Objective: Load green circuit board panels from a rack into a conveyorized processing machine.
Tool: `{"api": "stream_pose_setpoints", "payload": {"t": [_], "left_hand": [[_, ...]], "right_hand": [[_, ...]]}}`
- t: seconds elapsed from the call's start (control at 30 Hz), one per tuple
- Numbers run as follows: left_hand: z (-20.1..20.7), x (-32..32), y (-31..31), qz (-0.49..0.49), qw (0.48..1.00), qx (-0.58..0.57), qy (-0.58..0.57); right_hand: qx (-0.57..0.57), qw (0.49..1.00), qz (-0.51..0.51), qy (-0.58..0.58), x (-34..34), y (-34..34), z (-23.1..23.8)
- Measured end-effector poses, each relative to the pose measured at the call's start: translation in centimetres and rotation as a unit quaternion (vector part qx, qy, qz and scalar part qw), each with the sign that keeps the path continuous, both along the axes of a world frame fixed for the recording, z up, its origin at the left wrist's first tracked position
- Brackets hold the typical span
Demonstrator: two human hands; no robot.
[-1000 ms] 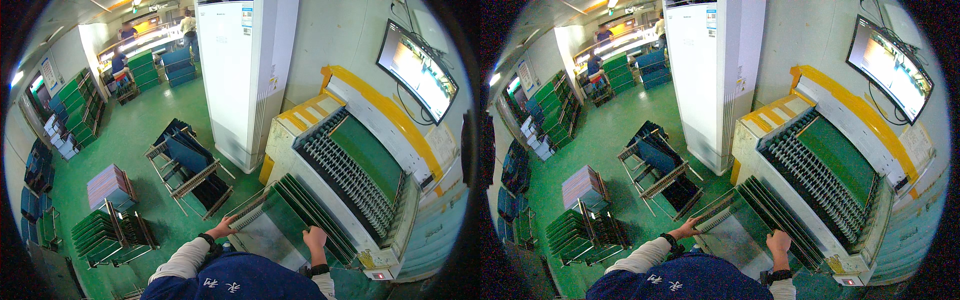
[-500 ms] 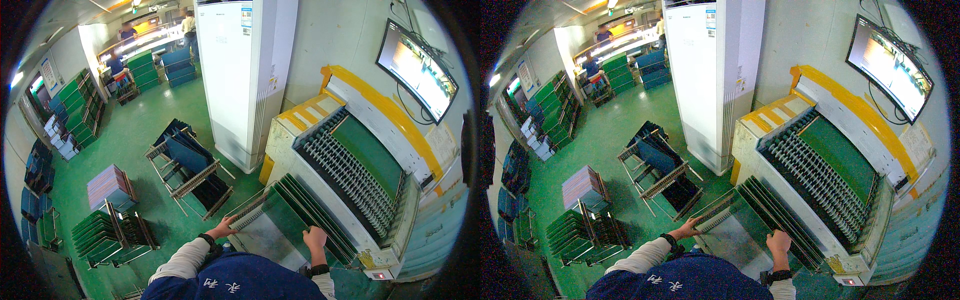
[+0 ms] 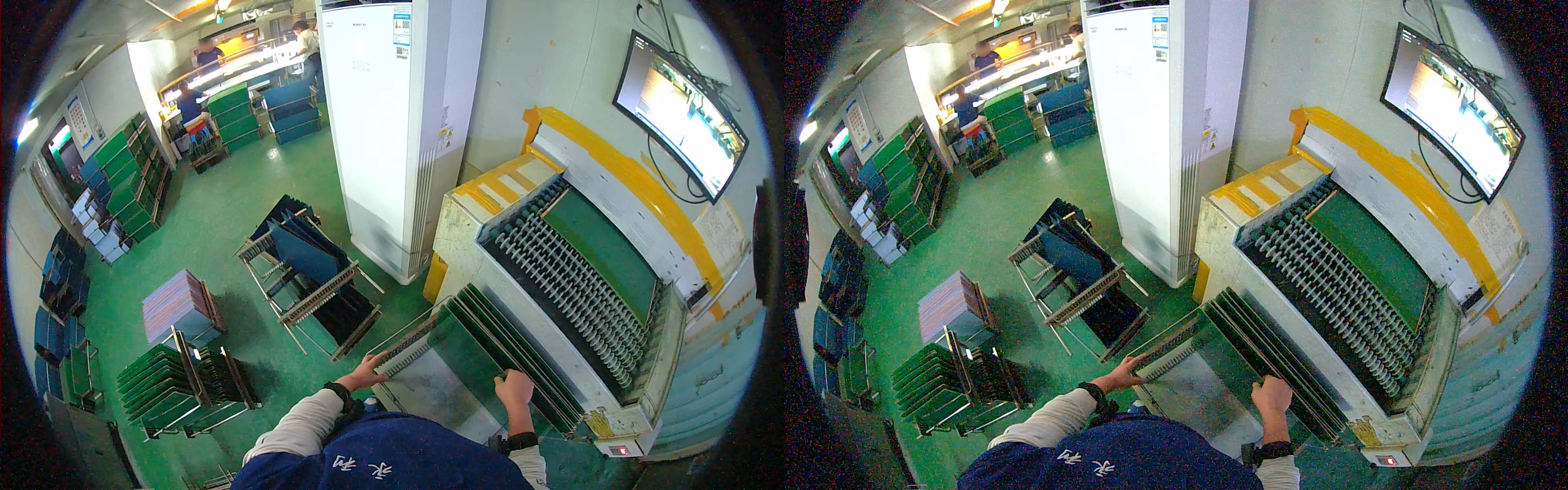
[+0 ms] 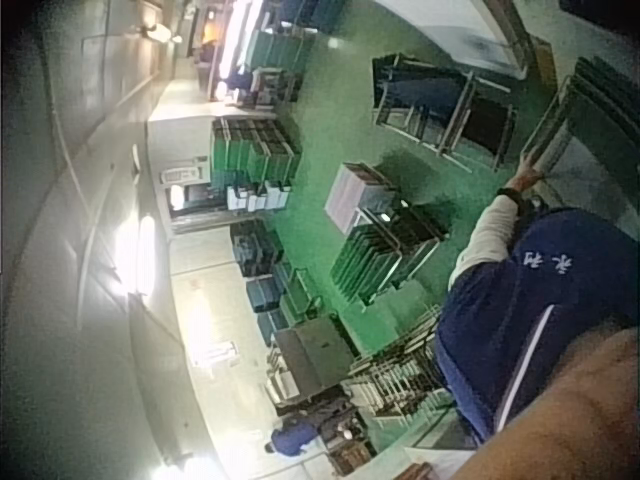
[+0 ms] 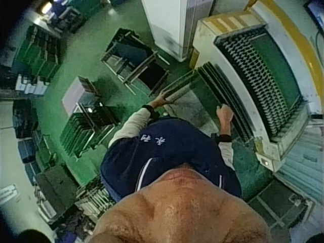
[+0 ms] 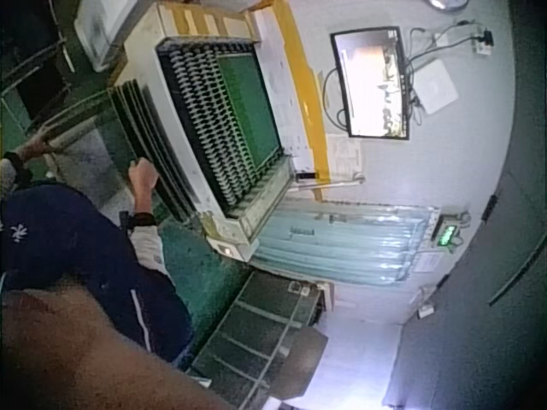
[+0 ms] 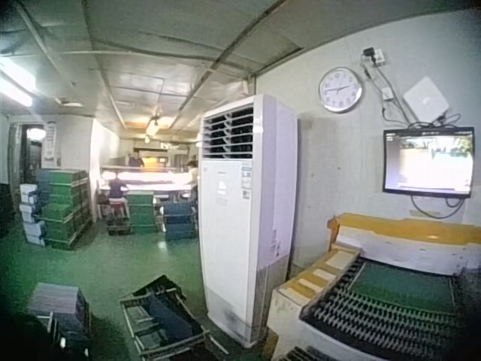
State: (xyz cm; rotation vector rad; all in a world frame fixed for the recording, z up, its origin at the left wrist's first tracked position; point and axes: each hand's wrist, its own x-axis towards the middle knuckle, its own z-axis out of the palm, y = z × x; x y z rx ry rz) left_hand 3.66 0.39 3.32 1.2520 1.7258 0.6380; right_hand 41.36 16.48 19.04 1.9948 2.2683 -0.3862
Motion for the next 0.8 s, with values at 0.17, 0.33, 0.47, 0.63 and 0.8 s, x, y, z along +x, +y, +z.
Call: {"api": "stream_pose_setpoints", "payload": {"t": [0.17, 0.33, 0.47, 0.63, 0.8], "left_hand": [[-0.4, -0.2, -0.2, -0.002, 1.000, 0.018, 0.002], [0.1, 0.1, -0.1, 0.003, 1.000, 0.015, -0.010], [0.6, 0.2, -0.1, 0.007, 1.000, 0.006, -0.012], [0.7, 0.2, -0.1, 0.009, 1.000, 0.005, -0.010], [0.6, 0.3, 0.0, 0.004, 1.000, 0.009, -0.005]], "right_hand": [[-0.006, 1.000, 0.001, -0.002, 0.0, 0.1, -0.1], [-0.011, 1.000, -0.005, -0.009, 0.0, 0.1, -0.2], [-0.006, 1.000, -0.005, -0.006, 0.0, 0.0, 0.0], [0.009, 1.000, 0.001, -0.001, 0.1, 0.0, -0.1], [0.013, 1.000, 0.000, 0.001, 0.2, 0.0, -0.1]]}}
